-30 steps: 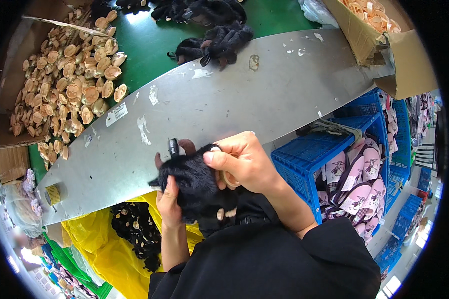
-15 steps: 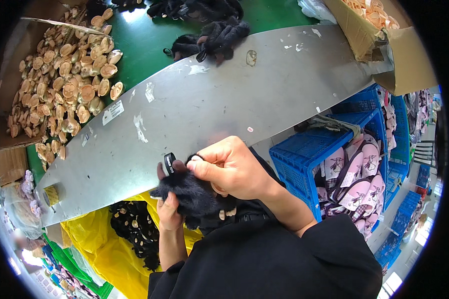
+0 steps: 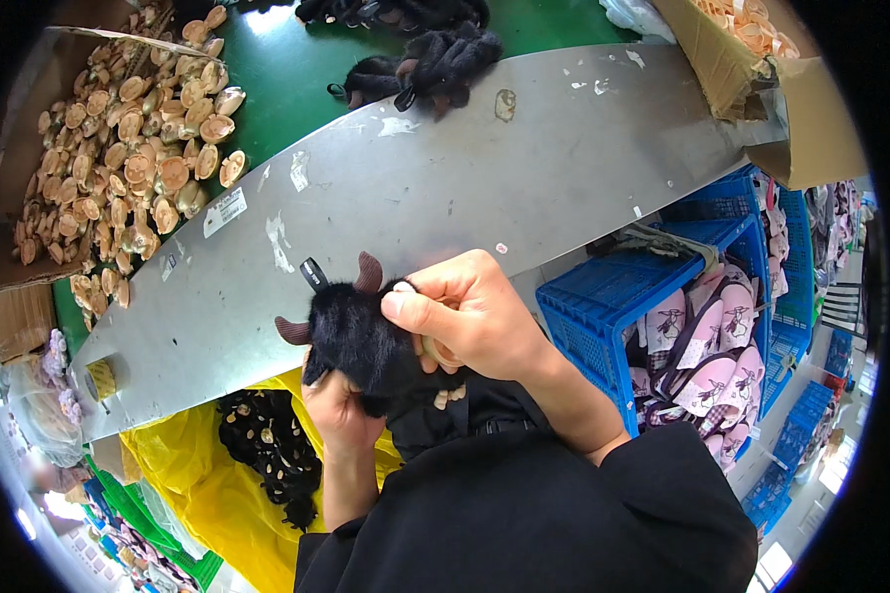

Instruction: The person repeatedly picks up black hair scrunchies and round plastic clips, inserts the clips into the scrunchies, and places the assembled items on the table. The process is repeated continuously with multiple units.

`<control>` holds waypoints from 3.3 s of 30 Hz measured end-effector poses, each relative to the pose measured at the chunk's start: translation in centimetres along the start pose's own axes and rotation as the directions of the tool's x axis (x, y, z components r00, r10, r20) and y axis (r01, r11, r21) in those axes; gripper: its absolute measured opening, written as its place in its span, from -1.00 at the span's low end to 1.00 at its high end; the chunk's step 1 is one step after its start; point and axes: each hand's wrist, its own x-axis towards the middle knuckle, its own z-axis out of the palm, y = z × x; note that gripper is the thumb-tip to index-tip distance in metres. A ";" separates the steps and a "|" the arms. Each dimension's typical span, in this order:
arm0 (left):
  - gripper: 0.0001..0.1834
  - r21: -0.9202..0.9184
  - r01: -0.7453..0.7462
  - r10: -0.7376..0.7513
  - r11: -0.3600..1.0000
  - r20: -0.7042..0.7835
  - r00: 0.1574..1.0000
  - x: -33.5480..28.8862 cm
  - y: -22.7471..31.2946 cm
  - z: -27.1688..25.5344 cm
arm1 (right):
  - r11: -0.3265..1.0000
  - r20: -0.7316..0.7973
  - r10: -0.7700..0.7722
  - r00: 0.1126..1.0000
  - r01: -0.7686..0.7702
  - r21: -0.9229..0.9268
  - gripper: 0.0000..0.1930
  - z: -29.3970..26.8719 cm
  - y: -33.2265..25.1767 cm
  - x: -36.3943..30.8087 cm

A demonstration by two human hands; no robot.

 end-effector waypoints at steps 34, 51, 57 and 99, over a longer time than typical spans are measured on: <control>-0.32 0.109 0.047 -0.063 0.993 0.146 0.987 -0.4 0.0 2.7 | 0.995 -0.065 -0.062 0.996 0.067 0.071 -0.62 -0.6 0.3 -1.2; -0.27 -0.025 0.100 -0.096 0.995 0.121 0.988 -0.4 0.7 4.1 | 0.994 -0.084 -0.095 0.992 0.099 0.041 -0.60 -0.9 0.4 -0.7; -0.36 0.034 0.163 -0.163 0.986 0.003 0.987 -0.6 1.2 2.3 | 0.992 -0.109 -0.081 0.991 0.091 0.090 -0.58 -0.7 0.4 -0.5; -0.19 0.169 0.074 -0.085 0.983 0.061 0.994 -0.3 1.8 4.0 | 0.960 -0.052 -0.235 0.971 0.240 0.142 -0.70 1.0 2.3 -1.9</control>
